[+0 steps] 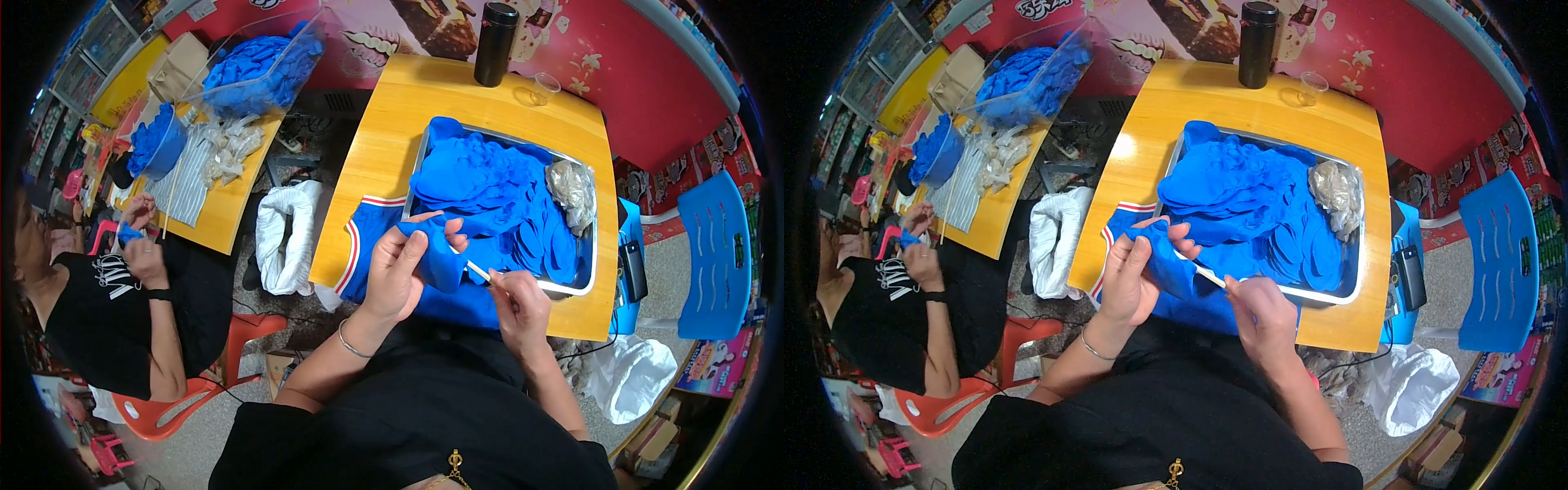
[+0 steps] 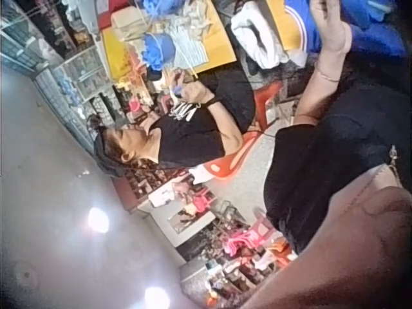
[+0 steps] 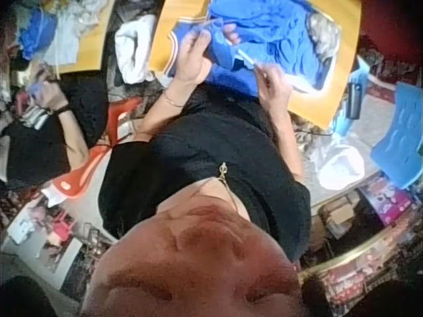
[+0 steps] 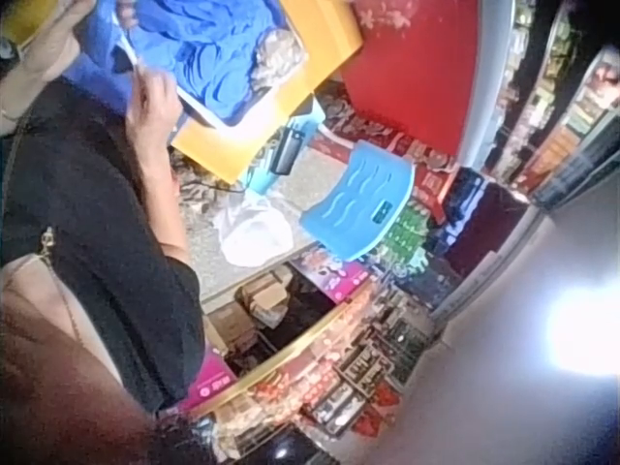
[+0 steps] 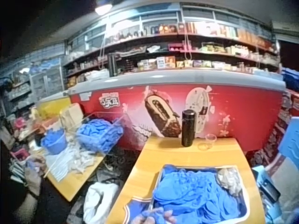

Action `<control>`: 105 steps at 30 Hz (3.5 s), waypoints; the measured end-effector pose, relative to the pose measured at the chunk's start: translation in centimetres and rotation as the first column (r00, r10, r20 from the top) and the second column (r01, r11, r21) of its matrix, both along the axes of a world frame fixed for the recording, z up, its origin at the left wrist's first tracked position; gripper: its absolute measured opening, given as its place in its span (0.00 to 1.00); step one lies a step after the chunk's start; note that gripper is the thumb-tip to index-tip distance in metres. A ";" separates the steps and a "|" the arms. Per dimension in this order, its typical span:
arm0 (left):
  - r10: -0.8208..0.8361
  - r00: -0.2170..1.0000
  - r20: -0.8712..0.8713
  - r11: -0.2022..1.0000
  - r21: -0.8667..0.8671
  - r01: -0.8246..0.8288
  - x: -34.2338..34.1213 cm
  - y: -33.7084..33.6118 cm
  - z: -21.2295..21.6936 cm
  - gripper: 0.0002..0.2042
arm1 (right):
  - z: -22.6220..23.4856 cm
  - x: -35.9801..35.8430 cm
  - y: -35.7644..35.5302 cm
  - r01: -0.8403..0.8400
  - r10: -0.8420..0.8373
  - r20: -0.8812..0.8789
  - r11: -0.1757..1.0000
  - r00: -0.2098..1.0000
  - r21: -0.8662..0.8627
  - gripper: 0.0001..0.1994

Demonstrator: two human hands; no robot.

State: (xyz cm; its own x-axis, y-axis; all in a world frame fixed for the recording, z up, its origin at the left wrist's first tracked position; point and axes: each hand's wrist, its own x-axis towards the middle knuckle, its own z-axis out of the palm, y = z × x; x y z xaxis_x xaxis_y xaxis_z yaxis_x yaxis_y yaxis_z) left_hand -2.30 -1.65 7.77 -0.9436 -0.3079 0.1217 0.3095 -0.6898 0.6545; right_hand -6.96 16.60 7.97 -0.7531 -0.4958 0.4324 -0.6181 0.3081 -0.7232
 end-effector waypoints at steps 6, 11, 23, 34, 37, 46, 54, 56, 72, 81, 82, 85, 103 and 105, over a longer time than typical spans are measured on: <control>0.024 1.000 -0.005 0.951 -0.308 -0.024 0.1 -1.6 -0.7 0.15 | 0.4 -0.7 0.6 -0.111 0.108 0.101 0.994 0.989 0.025 0.08; 0.018 1.000 -0.015 0.819 -0.573 -0.024 0.0 -2.1 -1.0 0.14 | 0.5 -0.2 0.1 -0.146 0.132 0.199 0.987 0.971 0.060 0.10; 0.092 0.996 0.018 0.991 -0.095 -0.090 -0.9 0.0 -0.4 0.11 | -0.4 1.7 -1.6 0.022 0.245 0.774 0.948 0.584 -0.316 0.05; 0.219 0.976 0.005 0.971 -0.095 -0.217 -1.0 -0.1 -0.8 0.11 | -1.5 2.0 -2.1 0.061 0.555 0.796 0.810 0.241 -0.583 0.07; 0.212 0.977 0.032 0.975 -0.071 -0.210 -0.9 0.0 -0.4 0.11 | -3.4 1.4 -2.4 -0.060 0.320 0.602 0.910 0.731 -0.411 0.07; 0.220 0.975 -0.007 0.972 -0.084 -0.220 -1.1 -0.2 0.0 0.09 | -1.3 2.0 -2.1 0.093 0.544 0.801 0.810 0.251 -0.580 0.07; 0.277 0.961 0.002 0.956 -0.099 -0.275 -1.0 -0.4 0.5 0.09 | -1.7 0.8 -2.4 -0.060 0.124 0.273 0.971 0.954 -0.230 0.06; 0.215 0.977 -0.010 0.968 -0.127 -0.214 -0.9 -0.7 0.9 0.09 | -0.5 1.0 -1.7 0.067 0.597 0.782 0.786 0.179 -0.615 0.05; 0.152 0.983 0.105 0.957 -0.266 -0.119 -1.2 -1.2 1.9 0.12 | -1.5 1.6 -3.0 0.010 0.525 0.681 0.788 0.510 -0.616 0.05; 0.251 0.966 -0.056 0.858 -0.449 -0.249 -1.7 -1.5 1.2 0.16 | -1.9 1.4 -3.3 -0.010 0.196 0.479 0.932 0.856 -0.363 0.06; 0.262 0.960 -0.095 0.839 -0.469 -0.275 -1.8 -1.5 1.2 0.19 | -1.7 1.4 -3.2 -0.027 0.206 0.470 0.933 0.858 -0.358 0.06; 0.274 0.961 -0.043 0.896 -0.352 -0.271 -1.8 -1.5 1.2 0.20 | -1.8 1.4 -2.7 -0.054 0.214 0.456 0.940 0.864 -0.338 0.07; 0.279 0.952 -0.127 0.866 -0.394 -0.307 -1.4 -2.1 0.5 0.18 | -0.6 1.5 -3.4 -0.054 0.139 0.365 0.971 0.921 -0.233 0.05; 0.282 0.953 -0.112 0.861 -0.408 -0.303 -1.4 -1.9 0.7 0.18 | -0.6 1.6 -3.3 -0.061 0.200 0.439 0.949 0.876 -0.311 0.05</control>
